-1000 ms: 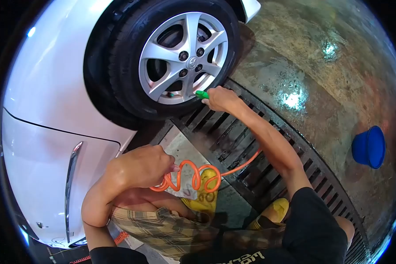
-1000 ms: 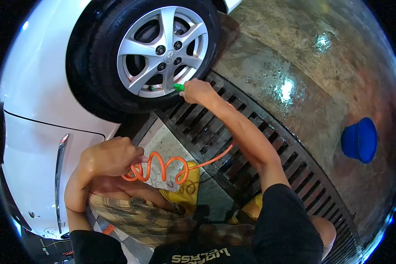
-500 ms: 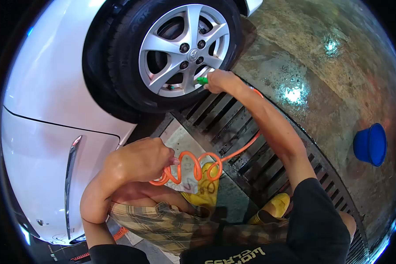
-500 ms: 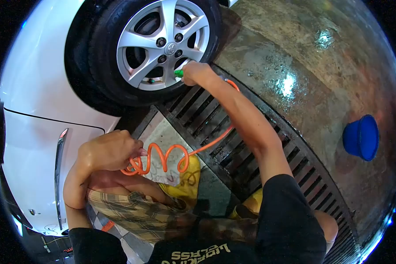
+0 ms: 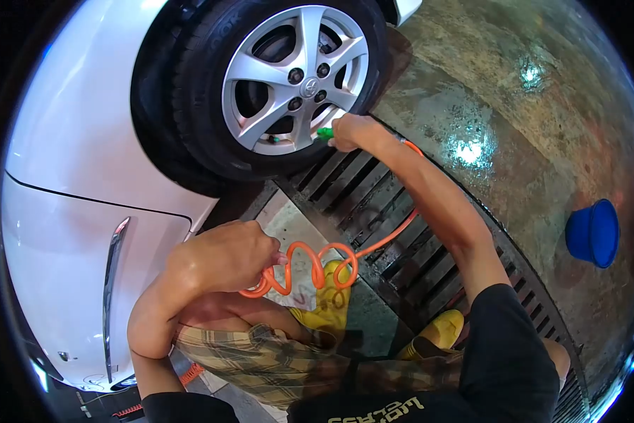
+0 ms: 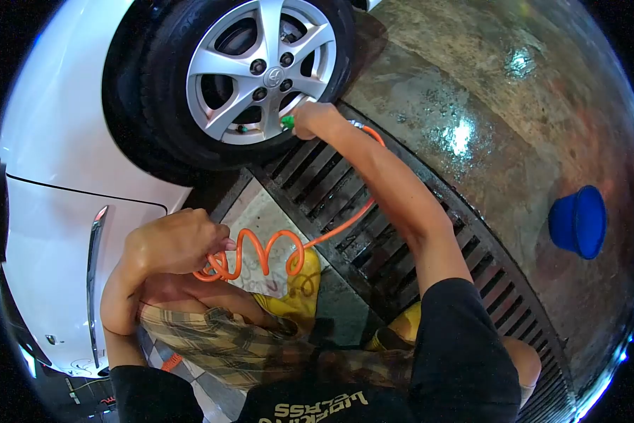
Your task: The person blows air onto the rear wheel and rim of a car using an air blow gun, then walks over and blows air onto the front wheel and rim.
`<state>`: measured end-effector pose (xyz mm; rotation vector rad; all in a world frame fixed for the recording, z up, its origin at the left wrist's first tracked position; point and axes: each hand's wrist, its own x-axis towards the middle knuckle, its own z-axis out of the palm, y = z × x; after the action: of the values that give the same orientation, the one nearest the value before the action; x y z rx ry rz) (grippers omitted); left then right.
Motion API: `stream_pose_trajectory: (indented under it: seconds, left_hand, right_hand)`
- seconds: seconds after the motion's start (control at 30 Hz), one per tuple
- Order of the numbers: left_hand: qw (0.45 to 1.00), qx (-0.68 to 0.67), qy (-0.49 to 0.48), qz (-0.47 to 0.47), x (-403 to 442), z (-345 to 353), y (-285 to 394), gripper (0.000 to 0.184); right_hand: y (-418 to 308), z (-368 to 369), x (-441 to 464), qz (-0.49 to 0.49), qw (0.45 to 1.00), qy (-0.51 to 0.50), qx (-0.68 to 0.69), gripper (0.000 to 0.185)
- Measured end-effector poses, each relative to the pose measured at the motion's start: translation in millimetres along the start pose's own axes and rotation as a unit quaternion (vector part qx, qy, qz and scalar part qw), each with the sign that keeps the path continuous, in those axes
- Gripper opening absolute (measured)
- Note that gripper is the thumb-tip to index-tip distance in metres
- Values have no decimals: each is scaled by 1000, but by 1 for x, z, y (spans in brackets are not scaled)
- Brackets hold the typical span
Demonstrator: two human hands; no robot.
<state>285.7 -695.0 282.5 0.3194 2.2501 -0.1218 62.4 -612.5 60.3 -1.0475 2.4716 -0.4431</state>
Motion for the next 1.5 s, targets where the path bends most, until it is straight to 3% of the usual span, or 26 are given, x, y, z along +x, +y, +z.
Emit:
stream_pose_trajectory:
  seconds: [0.1,0.4,0.6,0.8,0.93,1.0,1.07,1.17,1.23,1.43,1.5]
  left_hand:
    - [1000,6,-1,4,-1,2,-1,16]
    - [1000,12,10,2,-2,2,-2,16]
    - [1000,9,20,3,-3,9,-7,15]
    - [1000,16,8,19,3,1,-2,15]
    - [1000,8,18,19,0,2,-1,15]
    - [1000,4,4,6,1,1,0,15]
    - [1000,3,-11,-7,1,1,0,16]
    - [1000,5,9,12,2,3,-2,18]
    - [1000,-2,5,5,3,2,-1,18]
    - [998,22,37,49,3,11,-8,24]
    - [998,18,36,50,2,14,-10,25]
  right_hand:
    - [26,8,13,74,997,31,-7,33]
    - [9,12,1,20,1000,-17,-3,41]
    - [44,22,16,90,996,20,-15,43]
    - [2,30,0,-128,989,30,70,49]
    - [-7,13,-6,-150,988,18,43,47]
    - [-1,10,-13,-48,999,13,-15,44]
    - [4,16,-7,-37,998,33,-42,41]
    - [-3,11,-4,-55,998,15,-10,42]
    - [-9,15,2,-210,972,101,38,44]
    - [-10,2,-7,-162,984,67,29,46]
    - [-14,1,-7,-211,970,102,57,45]
